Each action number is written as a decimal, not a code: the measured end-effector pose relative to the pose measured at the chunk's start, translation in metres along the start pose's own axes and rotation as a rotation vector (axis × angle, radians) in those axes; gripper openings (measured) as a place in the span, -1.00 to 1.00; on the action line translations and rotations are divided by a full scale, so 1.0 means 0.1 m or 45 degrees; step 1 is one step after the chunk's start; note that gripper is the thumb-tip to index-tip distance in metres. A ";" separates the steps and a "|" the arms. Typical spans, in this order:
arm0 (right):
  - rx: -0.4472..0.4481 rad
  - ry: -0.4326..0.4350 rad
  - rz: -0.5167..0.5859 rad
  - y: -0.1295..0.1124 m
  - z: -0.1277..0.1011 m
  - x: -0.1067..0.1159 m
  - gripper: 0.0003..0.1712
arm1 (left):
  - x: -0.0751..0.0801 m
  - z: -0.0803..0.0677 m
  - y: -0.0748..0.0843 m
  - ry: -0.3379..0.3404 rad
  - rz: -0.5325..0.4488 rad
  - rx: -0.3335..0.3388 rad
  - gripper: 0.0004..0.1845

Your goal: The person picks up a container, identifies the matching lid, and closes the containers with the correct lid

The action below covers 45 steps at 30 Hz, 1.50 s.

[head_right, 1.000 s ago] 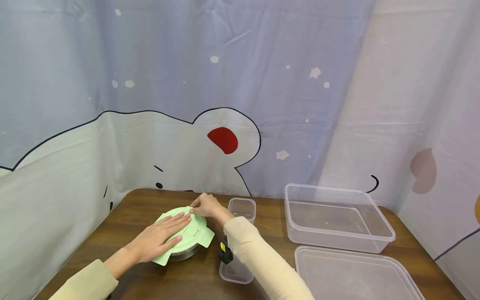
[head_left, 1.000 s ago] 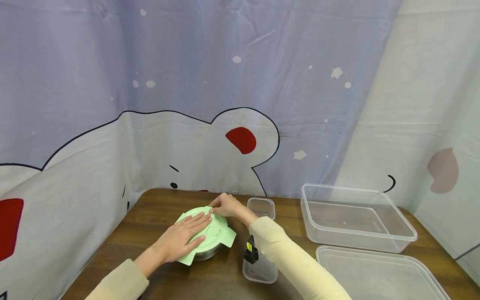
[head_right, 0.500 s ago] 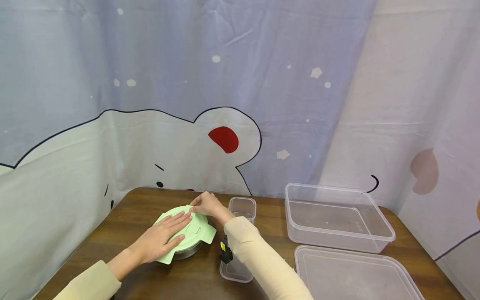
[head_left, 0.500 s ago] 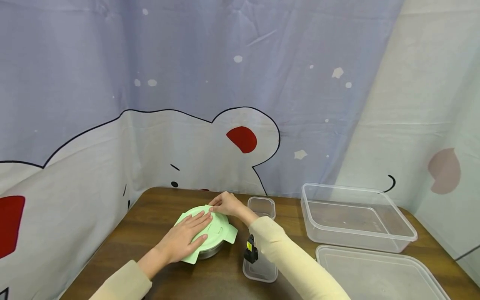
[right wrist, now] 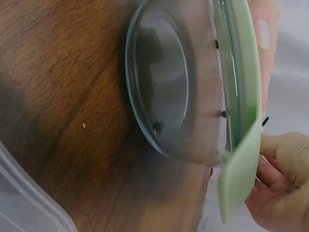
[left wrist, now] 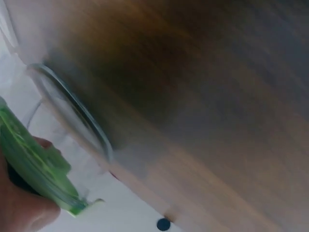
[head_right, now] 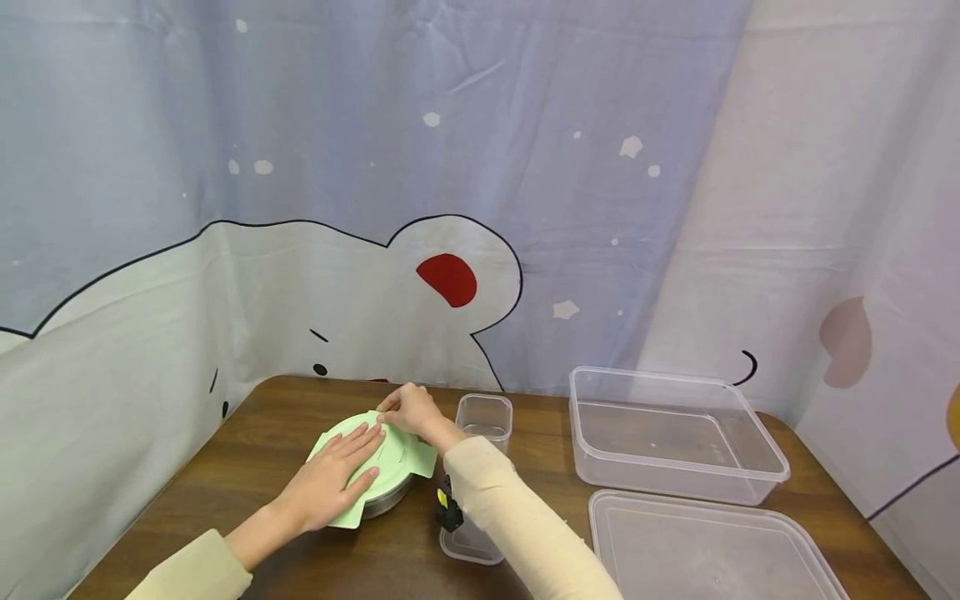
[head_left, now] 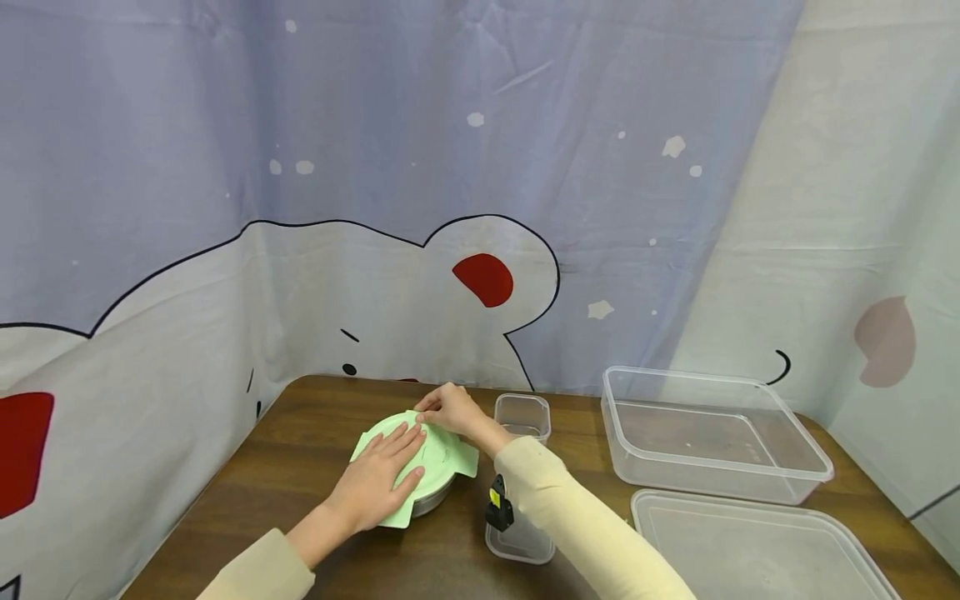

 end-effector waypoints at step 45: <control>0.182 -0.040 -0.158 -0.06 -0.07 0.08 -0.72 | 0.08 -0.02 -0.18 -0.142 -0.101 -0.083 -0.48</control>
Point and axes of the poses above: each hand's wrist, its own z-axis towards the middle knuckle, its own x-axis out of the back of the hand, y = z × x, the point moved 4 cm from there along z, towards the middle knuckle, and after that the axes turned 12 degrees about y, right-handed, at the moved point
